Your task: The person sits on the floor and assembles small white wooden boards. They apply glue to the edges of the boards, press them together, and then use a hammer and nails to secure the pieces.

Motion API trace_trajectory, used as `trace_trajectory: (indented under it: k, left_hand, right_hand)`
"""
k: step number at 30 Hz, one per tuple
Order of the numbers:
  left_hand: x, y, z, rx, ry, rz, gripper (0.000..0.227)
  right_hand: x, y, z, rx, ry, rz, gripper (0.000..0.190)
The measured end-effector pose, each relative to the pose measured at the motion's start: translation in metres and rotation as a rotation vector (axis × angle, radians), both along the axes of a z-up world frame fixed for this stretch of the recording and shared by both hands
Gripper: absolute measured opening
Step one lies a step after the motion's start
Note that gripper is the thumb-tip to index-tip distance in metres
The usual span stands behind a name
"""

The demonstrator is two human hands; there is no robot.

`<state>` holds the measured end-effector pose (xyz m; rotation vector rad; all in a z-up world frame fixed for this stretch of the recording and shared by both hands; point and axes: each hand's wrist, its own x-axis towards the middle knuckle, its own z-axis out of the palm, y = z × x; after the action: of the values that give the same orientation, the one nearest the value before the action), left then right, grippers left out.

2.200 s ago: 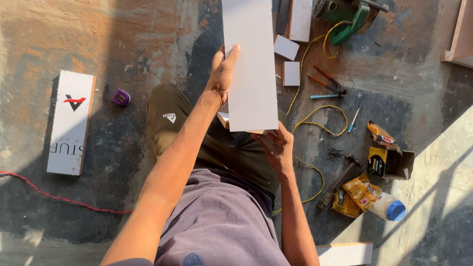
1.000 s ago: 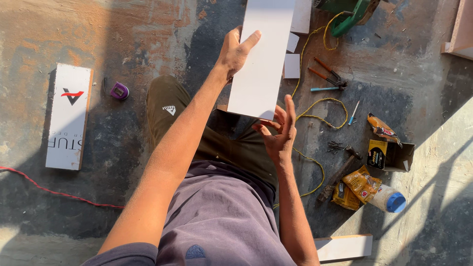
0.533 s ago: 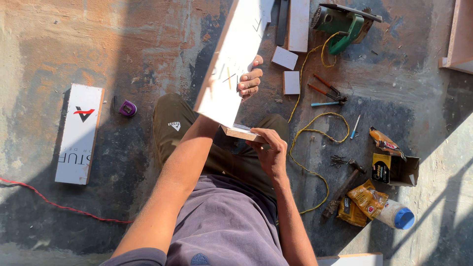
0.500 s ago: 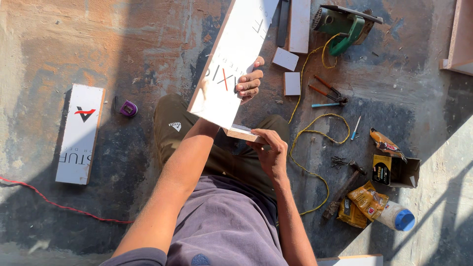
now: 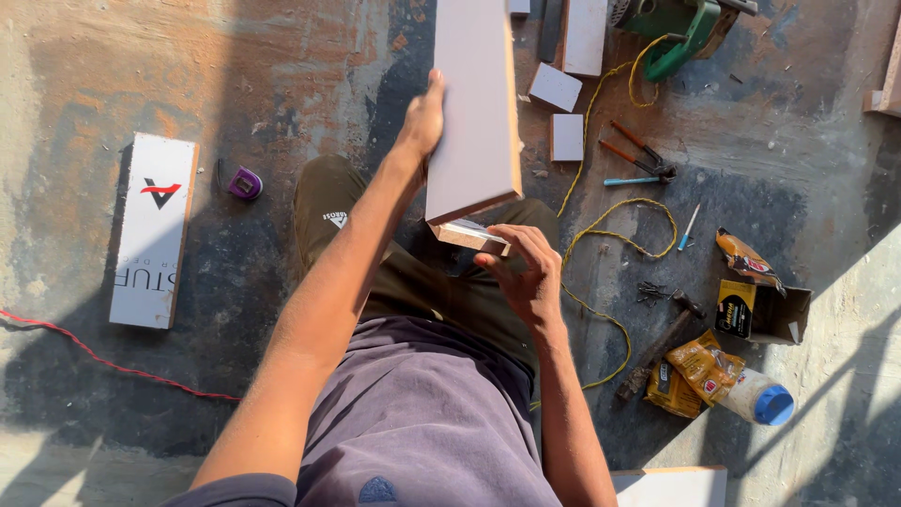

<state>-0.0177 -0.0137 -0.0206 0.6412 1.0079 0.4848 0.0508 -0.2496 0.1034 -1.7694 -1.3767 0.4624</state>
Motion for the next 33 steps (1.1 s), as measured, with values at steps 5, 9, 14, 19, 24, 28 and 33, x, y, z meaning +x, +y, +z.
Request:
trace_trajectory:
  k: [5,9,14,19,24,28,33]
  left_hand:
    - [-0.024,-0.033,0.005,-0.283,-1.383,-0.077,0.05]
    - [-0.04,-0.05,0.026,-0.287,-1.502,-0.105,0.055]
    - [-0.025,-0.05,0.052,-0.037,-1.592,-0.024,0.052]
    - [0.005,-0.041,0.067,0.167,-1.712,0.024,0.043]
    - [0.008,-0.049,0.063,0.178,-1.72,0.056,0.04]
    - [0.008,-0.053,0.055,0.211,-1.743,0.105,0.035]
    - [0.013,-0.055,0.047,0.237,-1.762,0.057,0.039]
  right_hand:
    - [-0.01,-0.002,0.029,-0.027,-0.163,0.108,0.046]
    - [-0.02,-0.018,0.028,-0.256,-0.182,0.372,0.031]
    - [-0.036,-0.04,0.046,-0.24,-0.176,0.366,0.027]
    - [-0.049,-0.024,0.085,0.202,-0.114,0.102,0.031]
    - [-0.06,0.001,0.088,0.298,-0.168,0.168,0.03]
    - [-0.057,0.01,0.088,0.313,-0.204,0.164,0.024]
    - [-0.046,0.007,0.083,0.289,-0.133,0.233,0.013]
